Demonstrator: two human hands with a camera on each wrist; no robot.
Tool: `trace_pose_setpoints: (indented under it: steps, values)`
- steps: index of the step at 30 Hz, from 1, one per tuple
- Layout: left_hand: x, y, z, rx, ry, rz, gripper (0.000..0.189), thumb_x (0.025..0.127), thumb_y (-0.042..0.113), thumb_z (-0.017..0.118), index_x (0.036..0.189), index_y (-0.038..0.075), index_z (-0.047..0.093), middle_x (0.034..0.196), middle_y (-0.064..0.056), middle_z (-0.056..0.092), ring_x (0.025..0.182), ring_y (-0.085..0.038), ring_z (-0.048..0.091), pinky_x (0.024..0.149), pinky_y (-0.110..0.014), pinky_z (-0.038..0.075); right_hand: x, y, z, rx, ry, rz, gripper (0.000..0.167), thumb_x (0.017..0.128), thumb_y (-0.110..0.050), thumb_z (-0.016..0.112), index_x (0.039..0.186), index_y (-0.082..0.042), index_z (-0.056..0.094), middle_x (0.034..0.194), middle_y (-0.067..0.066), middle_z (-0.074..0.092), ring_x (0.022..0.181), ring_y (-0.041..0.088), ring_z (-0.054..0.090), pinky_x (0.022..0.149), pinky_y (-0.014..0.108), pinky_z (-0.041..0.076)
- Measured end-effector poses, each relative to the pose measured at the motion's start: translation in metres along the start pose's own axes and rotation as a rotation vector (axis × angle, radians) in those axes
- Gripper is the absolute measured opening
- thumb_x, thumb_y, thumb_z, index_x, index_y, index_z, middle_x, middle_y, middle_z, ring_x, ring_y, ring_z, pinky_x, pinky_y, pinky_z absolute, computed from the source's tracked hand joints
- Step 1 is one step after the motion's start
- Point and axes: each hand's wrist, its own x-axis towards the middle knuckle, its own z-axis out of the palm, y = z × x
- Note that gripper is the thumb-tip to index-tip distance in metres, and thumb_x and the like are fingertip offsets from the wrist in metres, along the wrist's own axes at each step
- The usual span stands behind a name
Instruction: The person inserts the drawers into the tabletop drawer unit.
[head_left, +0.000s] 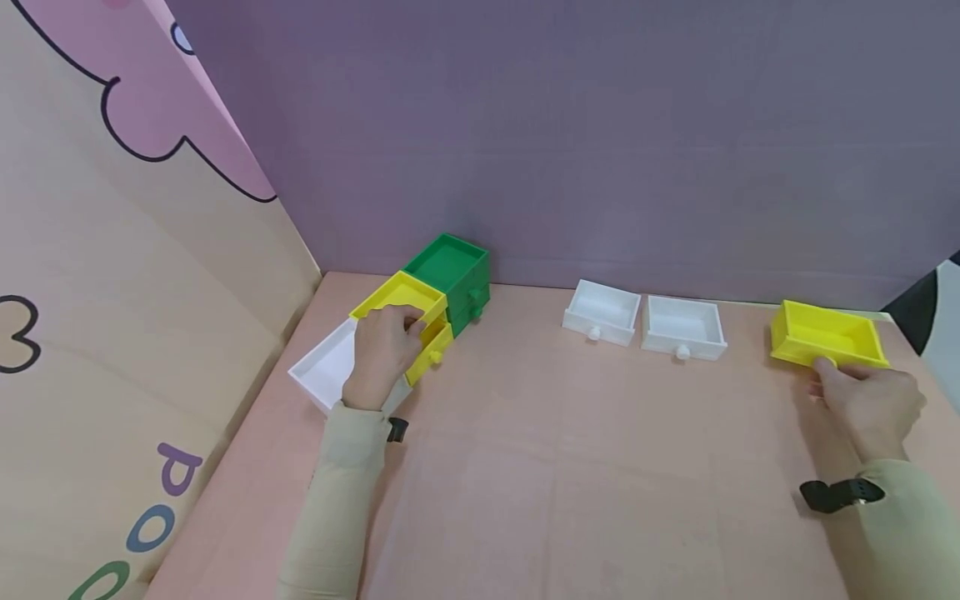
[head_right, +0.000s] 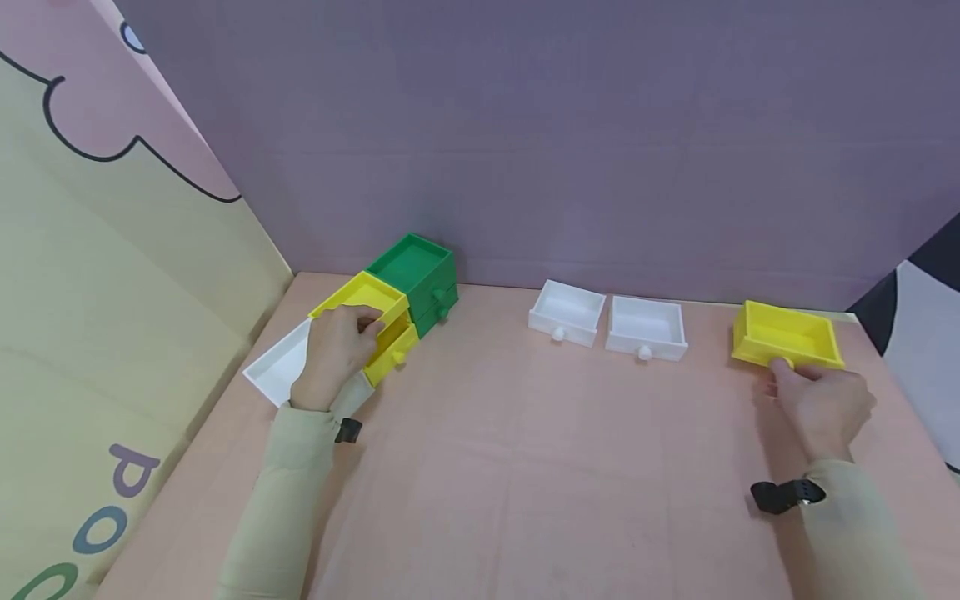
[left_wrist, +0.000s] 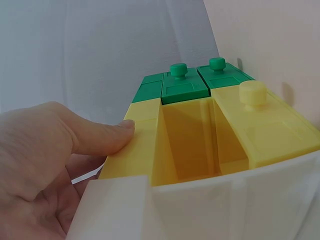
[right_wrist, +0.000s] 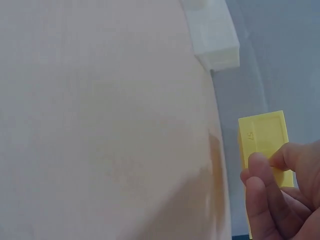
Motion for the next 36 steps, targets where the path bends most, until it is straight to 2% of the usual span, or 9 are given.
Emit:
trace_pose_setpoints:
  steps: [4, 10, 19, 24, 27, 31, 36]
  values:
    - [0.000, 0.000, 0.000, 0.003, 0.003, 0.003, 0.021, 0.101, 0.012, 0.071, 0.116, 0.001, 0.081, 0.103, -0.015, 0.082, 0.079, -0.031, 0.073, 0.071, -0.040, 0.058, -0.007, -0.006, -0.002, 0.019, -0.029, -0.036, 0.065, 0.109, -0.041, 0.052, 0.156, 0.004, 0.047, 0.061, -0.031, 0.045, 0.051, -0.008, 0.061, 0.056, 0.009, 0.051]
    - [0.000, -0.001, -0.001, 0.006, 0.001, 0.002, 0.022, 0.101, 0.012, 0.071, 0.117, 0.001, 0.081, 0.102, -0.015, 0.082, 0.077, -0.031, 0.071, 0.070, -0.039, 0.056, -0.023, -0.016, -0.001, 0.008, -0.056, -0.167, 0.066, 0.109, -0.041, 0.051, 0.151, 0.010, 0.049, 0.056, -0.039, 0.047, 0.052, -0.014, 0.059, 0.056, 0.009, 0.052]
    - [0.000, -0.001, -0.001, 0.014, 0.005, 0.008, 0.023, 0.102, 0.013, 0.070, 0.119, 0.001, 0.080, 0.105, -0.016, 0.082, 0.084, -0.034, 0.074, 0.075, -0.042, 0.059, -0.046, -0.032, 0.006, 0.035, -0.149, -0.306, 0.070, 0.107, -0.045, 0.057, 0.148, 0.011, 0.053, 0.064, -0.044, 0.055, 0.061, -0.017, 0.064, 0.061, 0.009, 0.055]
    - [0.000, 0.000, 0.000, 0.006, 0.006, 0.011, 0.023, 0.101, 0.012, 0.070, 0.118, 0.000, 0.081, 0.102, -0.016, 0.082, 0.079, -0.032, 0.073, 0.070, -0.039, 0.057, -0.058, -0.039, 0.013, 0.006, -0.142, -0.352, 0.070, 0.106, -0.046, 0.059, 0.144, 0.012, 0.057, 0.065, -0.044, 0.055, 0.061, -0.018, 0.063, 0.061, 0.008, 0.054]
    - [0.000, 0.001, -0.001, 0.008, 0.011, 0.012, 0.023, 0.101, 0.012, 0.071, 0.118, 0.000, 0.081, 0.102, -0.016, 0.082, 0.079, -0.031, 0.072, 0.069, -0.039, 0.056, -0.064, -0.042, 0.018, -0.011, -0.145, -0.380, 0.068, 0.106, -0.045, 0.061, 0.142, 0.013, 0.059, 0.071, -0.033, 0.066, 0.061, -0.018, 0.063, 0.061, 0.008, 0.054]
    - [0.000, 0.001, -0.001, 0.010, 0.016, 0.017, 0.023, 0.101, 0.012, 0.071, 0.117, 0.000, 0.081, 0.102, -0.016, 0.082, 0.082, -0.033, 0.074, 0.072, -0.041, 0.058, -0.074, -0.046, 0.029, -0.025, -0.149, -0.442, 0.063, 0.106, -0.040, 0.064, 0.136, 0.015, 0.063, 0.081, -0.004, 0.081, 0.061, -0.016, 0.064, 0.061, 0.008, 0.054]
    - [-0.001, 0.001, -0.002, 0.009, 0.010, 0.014, 0.023, 0.101, 0.012, 0.071, 0.117, 0.000, 0.081, 0.104, -0.016, 0.082, 0.084, -0.033, 0.075, 0.073, -0.043, 0.059, -0.090, -0.049, 0.044, -0.054, -0.149, -0.540, 0.059, 0.105, -0.037, 0.067, 0.128, 0.017, 0.067, 0.094, 0.022, 0.081, 0.061, -0.014, 0.065, 0.060, 0.008, 0.053]
